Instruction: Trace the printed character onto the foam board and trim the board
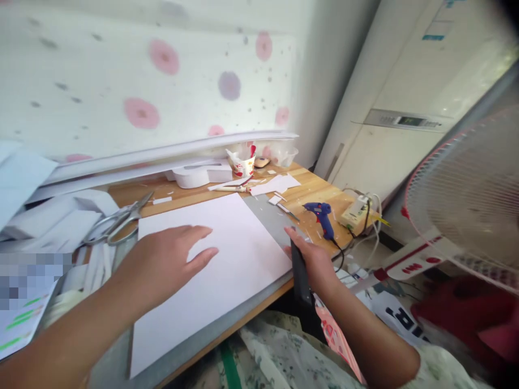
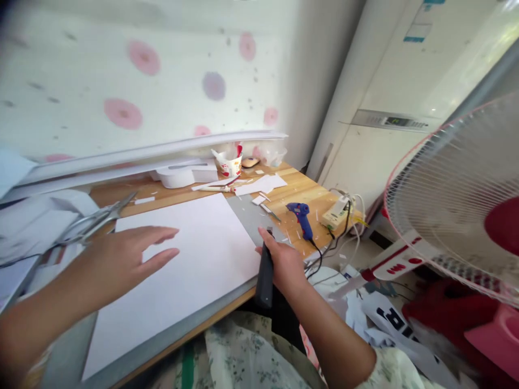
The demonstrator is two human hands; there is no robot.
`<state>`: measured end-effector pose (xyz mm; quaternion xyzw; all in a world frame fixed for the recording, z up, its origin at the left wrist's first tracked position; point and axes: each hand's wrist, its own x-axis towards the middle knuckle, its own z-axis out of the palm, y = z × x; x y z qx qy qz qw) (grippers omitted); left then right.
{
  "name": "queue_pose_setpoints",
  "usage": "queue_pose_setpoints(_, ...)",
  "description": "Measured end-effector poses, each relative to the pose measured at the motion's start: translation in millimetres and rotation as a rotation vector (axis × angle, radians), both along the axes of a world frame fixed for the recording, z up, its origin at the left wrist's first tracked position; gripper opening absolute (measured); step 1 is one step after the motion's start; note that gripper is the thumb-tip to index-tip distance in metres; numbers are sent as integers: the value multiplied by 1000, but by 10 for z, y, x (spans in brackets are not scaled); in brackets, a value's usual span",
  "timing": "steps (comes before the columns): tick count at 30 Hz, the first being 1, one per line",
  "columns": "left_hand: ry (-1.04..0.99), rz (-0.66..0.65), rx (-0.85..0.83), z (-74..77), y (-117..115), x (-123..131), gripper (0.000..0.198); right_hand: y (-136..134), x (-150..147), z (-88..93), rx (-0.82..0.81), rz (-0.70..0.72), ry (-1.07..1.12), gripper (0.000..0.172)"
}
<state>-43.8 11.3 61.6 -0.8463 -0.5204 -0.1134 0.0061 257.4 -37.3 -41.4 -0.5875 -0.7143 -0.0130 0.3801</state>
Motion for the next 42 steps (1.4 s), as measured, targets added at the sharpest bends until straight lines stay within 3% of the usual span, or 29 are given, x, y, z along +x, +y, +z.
queue_pose_setpoints(2, -11, 118, -39, -79, -214, -366, 48, 26, -2, 23, -49, -2, -109, 41)
queue_pose_setpoints(5, -16, 377, -79, -443, -559, -832, 42, 43, -25, 39, -91, -8, -181, 38)
queue_pose_setpoints(8, -75, 429, -40, -804, -843, -1009, 42, 48, -56, 20, -88, 2, -202, 37)
queue_pose_setpoints(10, -145, 419, -33, -914, -983, -966, 39, 60, -68, -2, -70, -8, -196, 38)
queue_pose_setpoints(14, -444, 476, -132, -880, -1129, -747, 38, 122, -65, -48, -81, -62, -72, 39)
queue_pose_setpoints(16, -766, 566, -172, -819, -1147, -665, 47, 155, -71, -56, -76, -66, 97, 39)
queue_pose_setpoints(18, -1212, 629, -221, -759, -1147, -603, 55, 167, -93, -38, -82, -48, 307, 38)
queue_pose_setpoints(20, -1603, 655, -356, -710, -1140, -546, 58, 150, -126, 4, -120, -29, 479, 38)
queue_pose_setpoints(22, -1809, 647, -532, -688, -1134, -484, 61, 115, -152, 42, -164, -30, 598, 41)
queue_pose_setpoints(25, -1919, 605, -648, -711, -1124, -399, 60, 75, -157, 37, -185, -36, 734, 47)
queue_pose_setpoints(29, -2003, 571, -640, -763, -1121, -345, 45, 61, -148, -70, -228, -53, 828, 52)
queue_pose_setpoints(32, -2036, 534, -639, -759, -1138, -359, 49, 61, -185, -107, -262, -72, 984, 58)
queue_pose_setpoints(38, -2094, 485, -600, -708, -1143, -476, 61, 45, -359, 71, -381, 24, 1304, 48)
queue_pose_setpoints(42, -2104, 528, -544, -673, -1055, -607, 65, 82, -511, 163, -298, 190, 1399, 43)
